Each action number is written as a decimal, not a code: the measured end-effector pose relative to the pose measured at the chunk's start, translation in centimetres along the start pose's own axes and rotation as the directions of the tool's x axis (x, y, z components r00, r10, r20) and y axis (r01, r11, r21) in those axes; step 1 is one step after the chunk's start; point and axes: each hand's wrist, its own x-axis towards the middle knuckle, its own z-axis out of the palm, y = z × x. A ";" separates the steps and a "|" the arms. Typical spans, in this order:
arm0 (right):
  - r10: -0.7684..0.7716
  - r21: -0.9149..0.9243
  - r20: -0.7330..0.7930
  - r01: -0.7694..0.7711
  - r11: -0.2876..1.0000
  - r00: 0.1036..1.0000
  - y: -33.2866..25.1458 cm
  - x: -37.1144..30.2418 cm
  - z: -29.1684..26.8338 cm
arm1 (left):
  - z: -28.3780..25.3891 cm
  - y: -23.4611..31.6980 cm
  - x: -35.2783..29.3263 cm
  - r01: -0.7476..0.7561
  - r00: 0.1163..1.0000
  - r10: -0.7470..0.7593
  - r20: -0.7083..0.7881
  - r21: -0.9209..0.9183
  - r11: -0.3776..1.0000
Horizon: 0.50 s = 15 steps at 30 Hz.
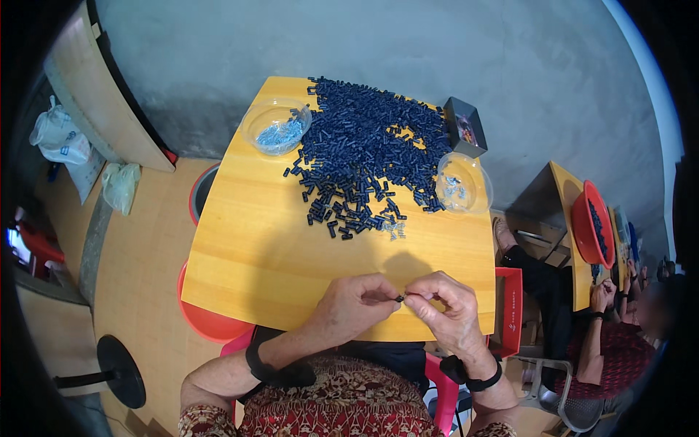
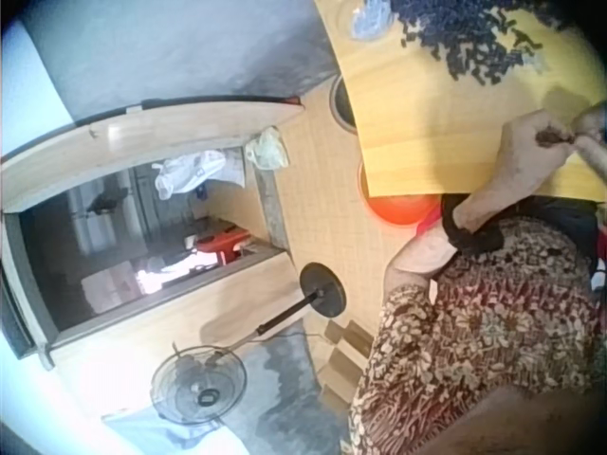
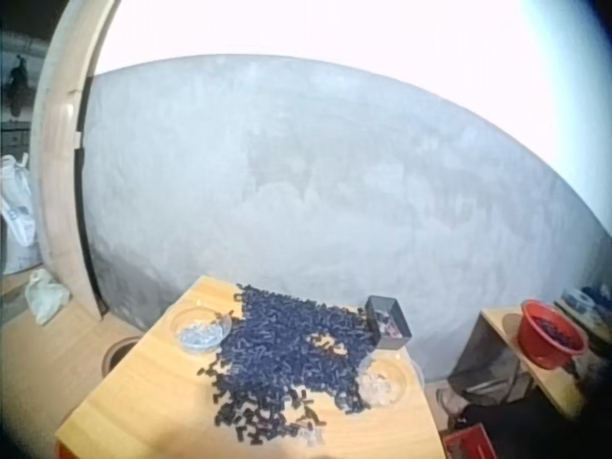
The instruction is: Manually inserting small metal pins into small black plastic cylindrical components at a table.
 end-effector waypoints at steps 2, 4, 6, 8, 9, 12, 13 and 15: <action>0.005 -0.007 -0.013 -0.005 1.000 1.000 0.4 -0.5 0.1 | -0.1 0.1 0.1 0.018 1.000 -0.018 0.015 0.013 1.000; 0.012 -0.015 -0.028 -0.013 1.000 1.000 0.5 -0.6 0.2 | -0.3 0.1 0.3 0.053 0.998 -0.054 0.035 0.036 0.998; -0.100 -0.096 -0.027 0.097 0.991 0.995 0.2 -0.6 0.6 | -0.3 -0.3 0.3 0.052 0.998 -0.053 0.043 0.027 0.998; -0.136 -0.154 -0.014 0.133 0.979 0.991 0.2 -0.6 0.6 | -0.2 -0.7 0.2 0.052 0.997 -0.053 0.050 0.017 0.998; -0.177 -0.214 -0.001 0.173 0.961 0.984 0.2 -0.5 0.6 | -0.3 -0.7 0.4 0.057 0.997 -0.056 0.050 -0.007 0.998; -0.306 -0.297 -0.010 0.290 0.910 0.952 0.8 -0.8 0.9 | -0.6 -0.4 0.5 0.068 0.995 -0.066 0.068 -0.025 0.997; -0.307 -0.298 -0.010 0.291 0.909 0.952 0.9 -0.9 1.0 | -0.6 -0.3 0.5 0.075 0.994 -0.073 0.087 -0.018 0.997; -0.190 -0.161 -0.041 0.181 0.970 0.981 1.1 -1.0 1.2 | -0.6 -0.6 0.6 0.081 0.993 -0.078 0.085 -0.031 0.996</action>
